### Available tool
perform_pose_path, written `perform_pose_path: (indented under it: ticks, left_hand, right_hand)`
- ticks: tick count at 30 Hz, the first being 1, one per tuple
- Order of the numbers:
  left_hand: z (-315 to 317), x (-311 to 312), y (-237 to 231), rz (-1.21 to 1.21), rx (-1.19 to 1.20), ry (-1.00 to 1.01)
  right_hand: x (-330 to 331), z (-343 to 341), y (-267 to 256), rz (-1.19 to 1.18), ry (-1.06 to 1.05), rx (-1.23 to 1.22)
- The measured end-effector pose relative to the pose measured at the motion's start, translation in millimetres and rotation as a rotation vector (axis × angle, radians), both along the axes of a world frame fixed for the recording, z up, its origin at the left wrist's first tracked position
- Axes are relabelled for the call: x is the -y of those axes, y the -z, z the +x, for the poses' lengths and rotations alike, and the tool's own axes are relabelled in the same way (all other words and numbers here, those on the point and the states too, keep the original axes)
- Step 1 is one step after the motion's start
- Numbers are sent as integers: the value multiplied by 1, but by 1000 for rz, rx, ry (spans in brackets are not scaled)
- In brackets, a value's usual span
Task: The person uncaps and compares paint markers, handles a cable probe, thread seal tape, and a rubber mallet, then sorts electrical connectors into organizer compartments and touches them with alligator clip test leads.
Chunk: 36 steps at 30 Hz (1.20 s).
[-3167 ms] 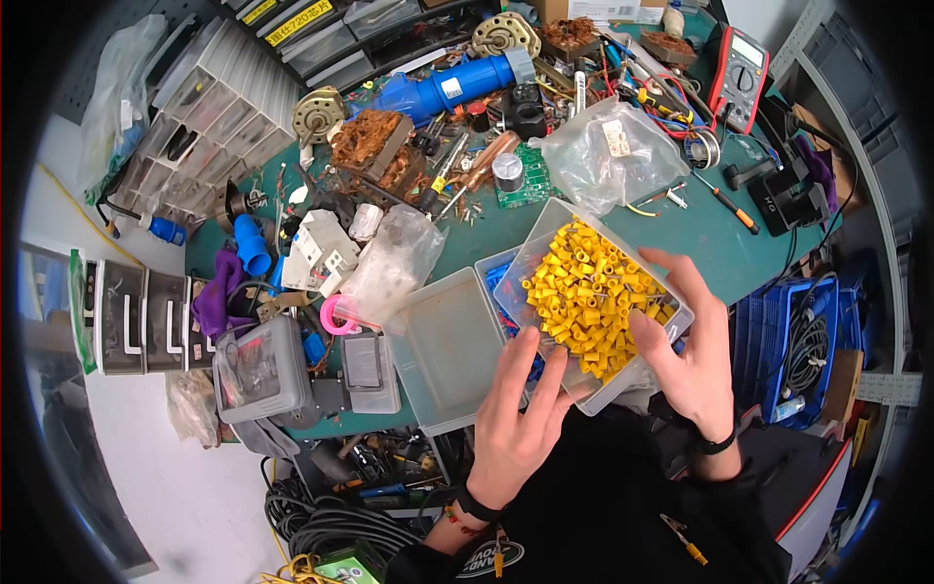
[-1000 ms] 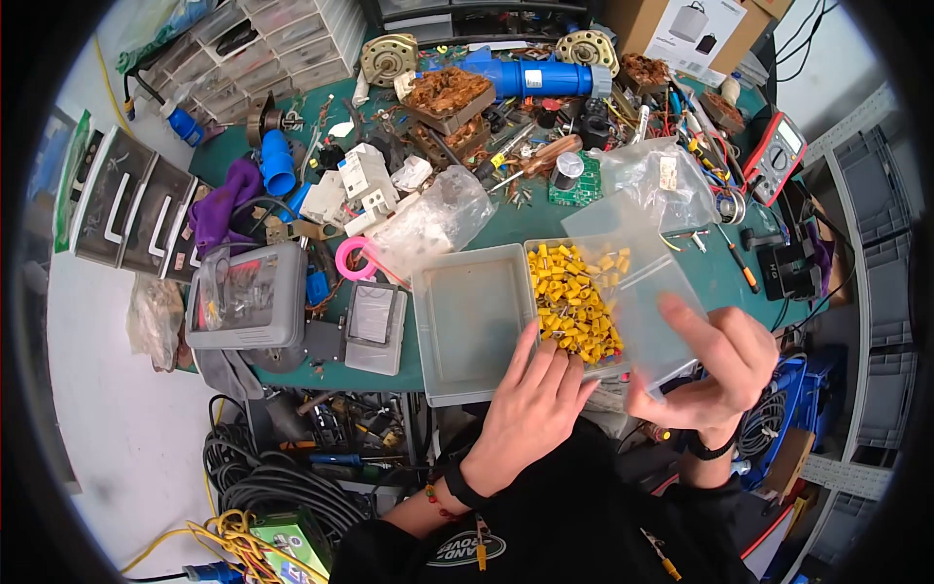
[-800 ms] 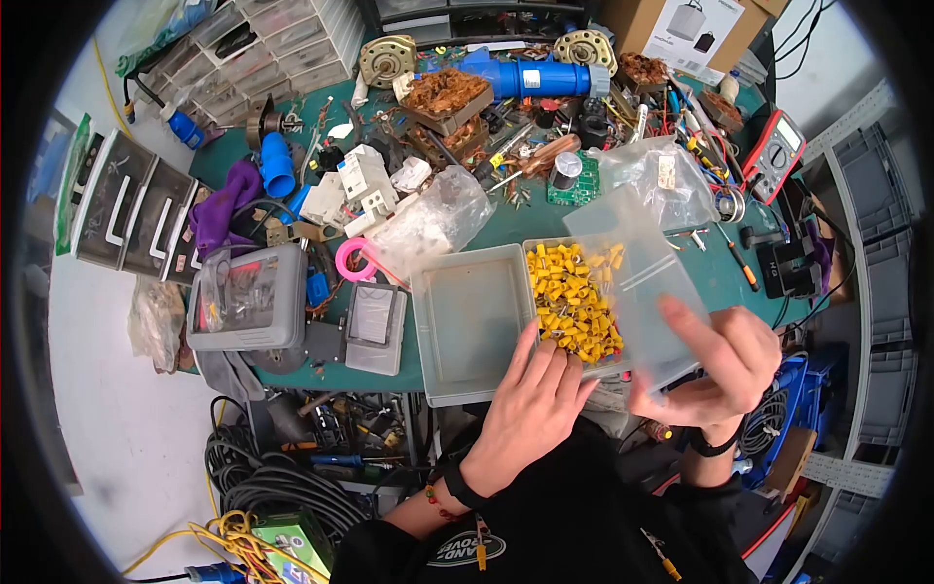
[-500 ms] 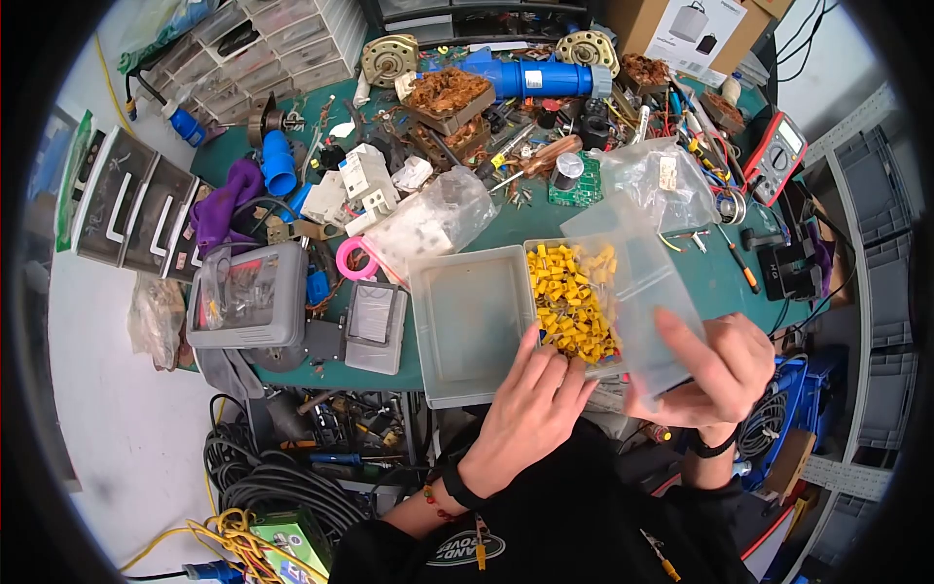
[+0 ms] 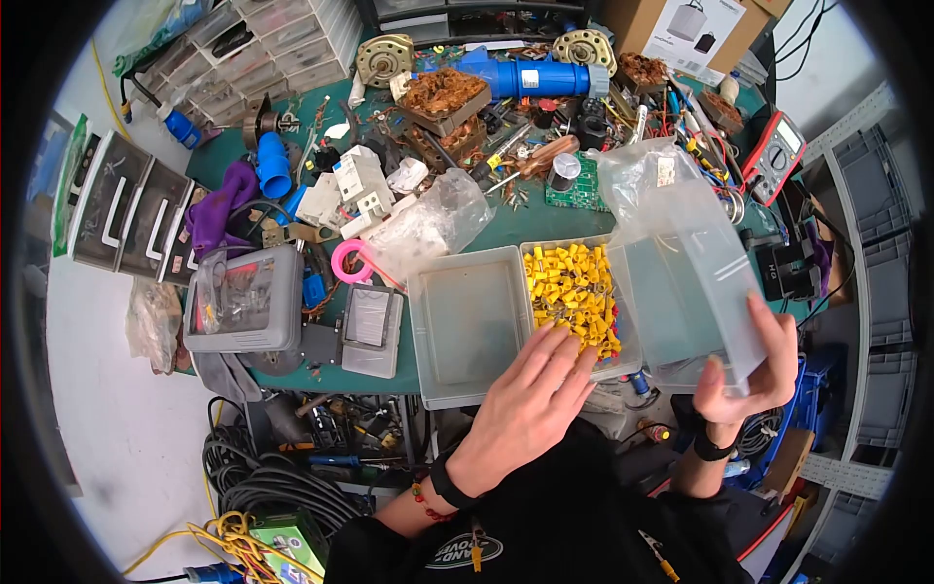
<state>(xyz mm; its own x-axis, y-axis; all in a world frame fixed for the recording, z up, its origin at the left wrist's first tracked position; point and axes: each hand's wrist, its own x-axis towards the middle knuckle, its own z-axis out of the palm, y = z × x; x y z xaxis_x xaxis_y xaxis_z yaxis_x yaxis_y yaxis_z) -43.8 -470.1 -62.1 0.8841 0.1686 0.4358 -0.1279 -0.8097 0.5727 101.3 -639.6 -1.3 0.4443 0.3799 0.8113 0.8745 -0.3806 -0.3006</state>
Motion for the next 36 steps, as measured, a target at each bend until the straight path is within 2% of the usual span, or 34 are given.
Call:
perform_pose_path:
  ticks: [3,5,6,7,9,11,14,15,17,18,23,28,32,36]
  left_hand:
    - [1,-1,2,108,-30,65]
    - [1,-2,2,254,-106,96]
    - [1,-2,3,255,-107,110]
    - [1,-2,3,264,-110,94]
    - [3,0,4,274,-110,95]
    - [3,1,5,287,-132,63]
    - [4,4,8,283,-124,56]
    - [5,4,9,282,-117,40]
    - [6,6,10,288,-109,45]
    - [6,6,9,288,-107,36]
    - [7,7,9,297,-104,27]
    - [8,10,9,266,-96,-3]
    - [9,11,8,274,-85,-6]
    - [8,12,-12,130,-78,-22]
  right_hand:
    - [17,6,19,113,84,-121]
    - [26,8,28,272,177,-258]
    - [35,4,33,310,176,-426]
    - [35,4,37,313,192,-426]
    - [34,6,47,494,217,-522]
    - [55,2,64,486,250,-755]
    - [57,1,85,405,330,-835]
    - [52,-4,80,377,337,-1014]
    - [40,-10,60,140,396,-1264]
    - [44,-6,72,-176,448,-803]
    - [41,4,62,-115,392,-908]
    - [50,19,61,-139,188,-903]
    - [49,21,58,-158,196,-947]
    - [52,22,66,-125,198,-913]
